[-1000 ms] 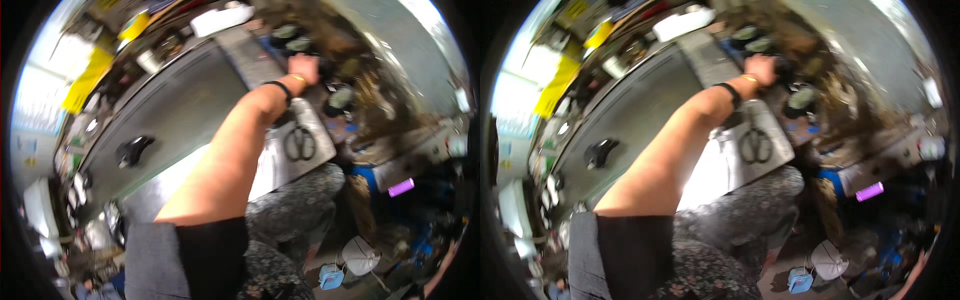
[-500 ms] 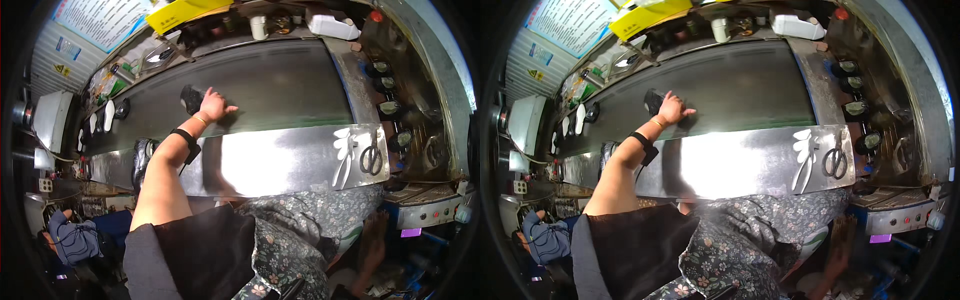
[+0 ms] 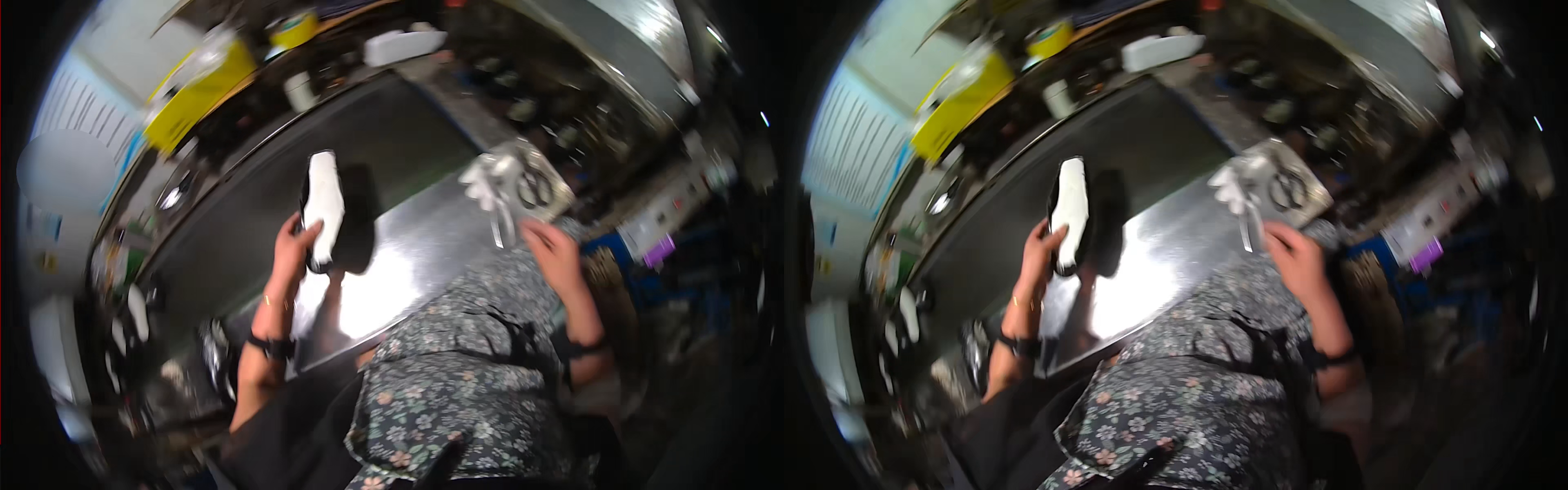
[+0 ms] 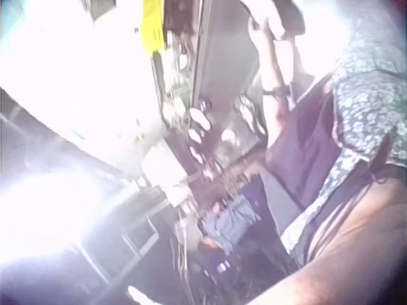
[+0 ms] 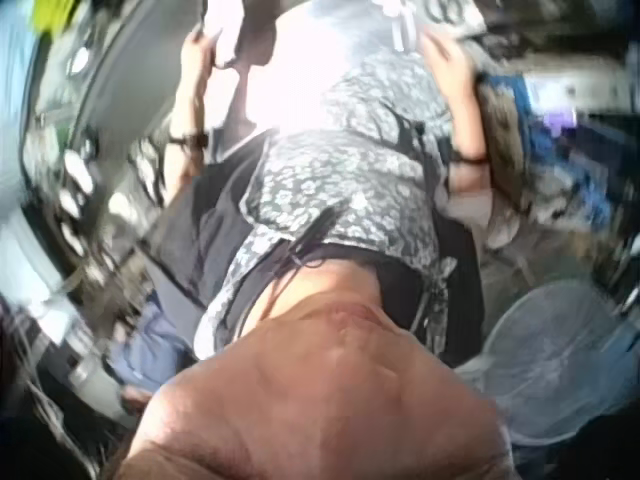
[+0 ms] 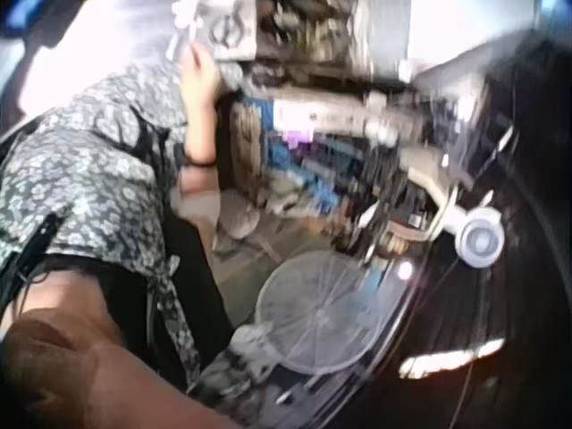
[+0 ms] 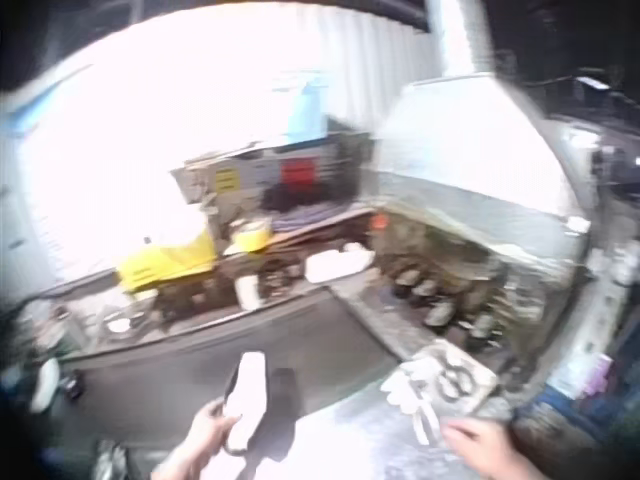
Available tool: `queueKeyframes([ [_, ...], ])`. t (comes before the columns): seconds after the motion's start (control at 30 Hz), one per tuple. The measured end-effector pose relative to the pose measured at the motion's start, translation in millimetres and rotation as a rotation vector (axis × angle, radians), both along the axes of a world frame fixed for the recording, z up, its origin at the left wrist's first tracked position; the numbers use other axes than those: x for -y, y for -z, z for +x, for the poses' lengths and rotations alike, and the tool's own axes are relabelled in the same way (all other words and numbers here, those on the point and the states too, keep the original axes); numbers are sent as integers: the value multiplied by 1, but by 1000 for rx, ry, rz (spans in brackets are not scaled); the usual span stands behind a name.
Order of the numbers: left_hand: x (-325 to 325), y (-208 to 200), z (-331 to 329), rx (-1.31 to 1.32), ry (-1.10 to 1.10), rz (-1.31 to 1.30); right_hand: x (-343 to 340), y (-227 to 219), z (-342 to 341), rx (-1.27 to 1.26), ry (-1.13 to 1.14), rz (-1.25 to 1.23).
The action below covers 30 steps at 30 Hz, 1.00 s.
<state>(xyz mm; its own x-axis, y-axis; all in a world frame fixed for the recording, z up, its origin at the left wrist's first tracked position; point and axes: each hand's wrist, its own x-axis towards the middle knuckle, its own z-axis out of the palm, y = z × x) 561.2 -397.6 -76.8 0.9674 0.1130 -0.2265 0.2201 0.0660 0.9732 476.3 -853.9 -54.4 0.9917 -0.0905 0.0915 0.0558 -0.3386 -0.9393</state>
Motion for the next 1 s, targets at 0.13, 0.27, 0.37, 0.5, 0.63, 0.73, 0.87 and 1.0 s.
queueKeyframes([
  [0.13,144,-32,-60,74,522,-53,-17,-46,33,170,-21,309],
  [0.27,237,-53,-62,26,1139,-121,23,-52,-1,279,379,-350],
  [0.37,303,-39,-38,-288,1164,40,41,-37,-39,314,350,-528],
  [0.5,357,-16,-26,-33,1348,618,54,-35,-67,342,454,-459],
  [0.63,389,-18,-25,-162,1058,-291,59,-37,-68,316,397,-505],
  [0.73,406,-18,-30,-495,1045,-301,65,-26,-60,389,304,-534],
  [0.87,405,-4,-43,-517,806,-140,67,-8,-50,208,262,-473],
  [1.0,388,11,-44,533,920,131,42,3,-57,110,495,-203],
])
